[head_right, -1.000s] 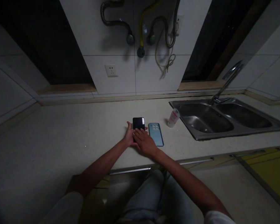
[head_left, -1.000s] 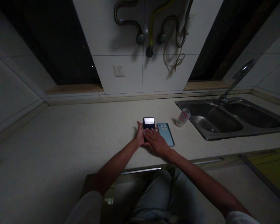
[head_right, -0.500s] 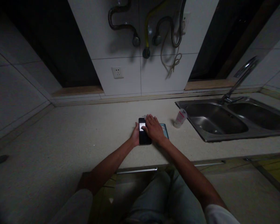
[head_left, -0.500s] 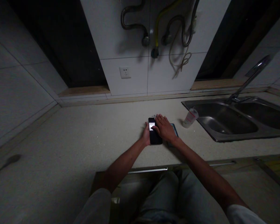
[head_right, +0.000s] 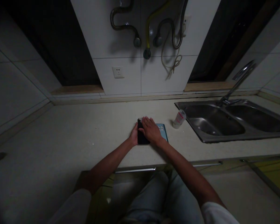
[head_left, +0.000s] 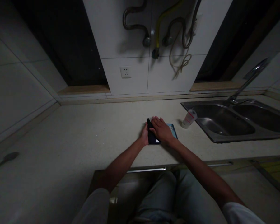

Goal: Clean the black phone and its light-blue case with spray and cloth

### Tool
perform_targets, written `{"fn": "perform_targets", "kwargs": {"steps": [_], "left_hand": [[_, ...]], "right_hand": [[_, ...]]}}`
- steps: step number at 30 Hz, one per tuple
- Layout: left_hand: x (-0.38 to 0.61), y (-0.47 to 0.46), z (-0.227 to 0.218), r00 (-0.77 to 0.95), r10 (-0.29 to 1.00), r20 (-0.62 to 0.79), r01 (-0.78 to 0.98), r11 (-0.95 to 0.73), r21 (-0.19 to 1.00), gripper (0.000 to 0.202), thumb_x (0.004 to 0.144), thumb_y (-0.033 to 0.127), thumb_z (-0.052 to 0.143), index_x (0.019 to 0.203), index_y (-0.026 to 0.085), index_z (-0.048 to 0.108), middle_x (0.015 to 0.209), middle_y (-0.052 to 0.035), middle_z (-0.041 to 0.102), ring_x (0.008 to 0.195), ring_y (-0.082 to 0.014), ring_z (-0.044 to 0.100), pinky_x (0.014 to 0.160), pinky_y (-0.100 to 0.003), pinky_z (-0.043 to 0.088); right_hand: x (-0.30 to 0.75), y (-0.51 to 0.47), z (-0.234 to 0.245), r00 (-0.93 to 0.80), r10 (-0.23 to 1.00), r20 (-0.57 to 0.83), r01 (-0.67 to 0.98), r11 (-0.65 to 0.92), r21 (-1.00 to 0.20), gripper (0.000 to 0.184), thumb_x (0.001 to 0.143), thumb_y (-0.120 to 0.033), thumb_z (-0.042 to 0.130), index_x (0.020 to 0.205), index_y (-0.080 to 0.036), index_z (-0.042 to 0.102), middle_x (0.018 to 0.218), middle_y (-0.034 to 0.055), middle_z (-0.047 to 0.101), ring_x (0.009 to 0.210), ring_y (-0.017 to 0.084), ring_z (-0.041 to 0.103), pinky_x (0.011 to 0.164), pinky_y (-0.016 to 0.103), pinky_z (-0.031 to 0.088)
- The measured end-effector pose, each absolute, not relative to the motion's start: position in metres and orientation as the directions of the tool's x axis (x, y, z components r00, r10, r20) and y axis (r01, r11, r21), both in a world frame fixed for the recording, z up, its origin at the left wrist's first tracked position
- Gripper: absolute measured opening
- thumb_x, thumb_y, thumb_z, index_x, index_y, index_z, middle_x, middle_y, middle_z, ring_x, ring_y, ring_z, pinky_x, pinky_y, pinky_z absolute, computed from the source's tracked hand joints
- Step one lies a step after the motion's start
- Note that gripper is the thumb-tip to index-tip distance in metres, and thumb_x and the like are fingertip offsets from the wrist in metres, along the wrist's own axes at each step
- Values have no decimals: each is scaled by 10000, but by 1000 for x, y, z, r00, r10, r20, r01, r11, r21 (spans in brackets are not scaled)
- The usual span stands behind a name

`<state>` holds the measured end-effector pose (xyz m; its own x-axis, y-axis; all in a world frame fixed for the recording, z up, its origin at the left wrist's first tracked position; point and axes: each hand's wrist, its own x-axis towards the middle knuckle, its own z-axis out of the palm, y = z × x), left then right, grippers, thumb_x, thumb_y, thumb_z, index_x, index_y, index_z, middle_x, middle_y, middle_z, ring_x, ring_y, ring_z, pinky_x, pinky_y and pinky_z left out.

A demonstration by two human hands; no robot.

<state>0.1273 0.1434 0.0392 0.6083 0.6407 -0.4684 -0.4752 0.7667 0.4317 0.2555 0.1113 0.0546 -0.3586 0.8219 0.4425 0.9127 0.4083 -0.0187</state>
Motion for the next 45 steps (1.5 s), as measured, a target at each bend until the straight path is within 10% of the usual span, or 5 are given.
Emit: {"fn": "perform_targets", "kwargs": {"steps": [8,18,35,45], "left_hand": [[127,143,38,604,653,-457,-511,757,407,580,965,593,375,1145,135,682,960,-109,759,999,-251,703,902,-360,523],[129,139,41,522,664,-536,-521,745,417,620,907,678,443,980,126,717,926,-128,756,924,-273,713,834,-378,543],[124,133,44,676,656,-336,-455,730,510,901,890,778,226,1200,62,676,939,-212,744,837,-299,725,756,-401,564],[129,140,39,617,704,-352,-553,706,443,716,919,711,354,1205,143,685,991,-135,752,913,-267,718,823,-375,552]], "right_hand": [[247,97,46,-541,746,388,817,575,32,565,1016,-426,430,1435,-52,487,1504,188,473,1443,301,389,1210,503,291],[253,124,65,-345,851,396,930,366,25,565,1011,-414,441,1366,12,550,1441,255,519,1407,344,434,1199,517,288],[273,44,28,-697,600,393,658,753,16,496,965,-263,568,1434,-117,500,1480,163,509,1421,277,428,1155,488,407],[277,96,52,-457,767,451,860,510,5,463,1008,-256,454,1437,-86,493,1524,180,445,1475,303,326,1206,556,293]]}}
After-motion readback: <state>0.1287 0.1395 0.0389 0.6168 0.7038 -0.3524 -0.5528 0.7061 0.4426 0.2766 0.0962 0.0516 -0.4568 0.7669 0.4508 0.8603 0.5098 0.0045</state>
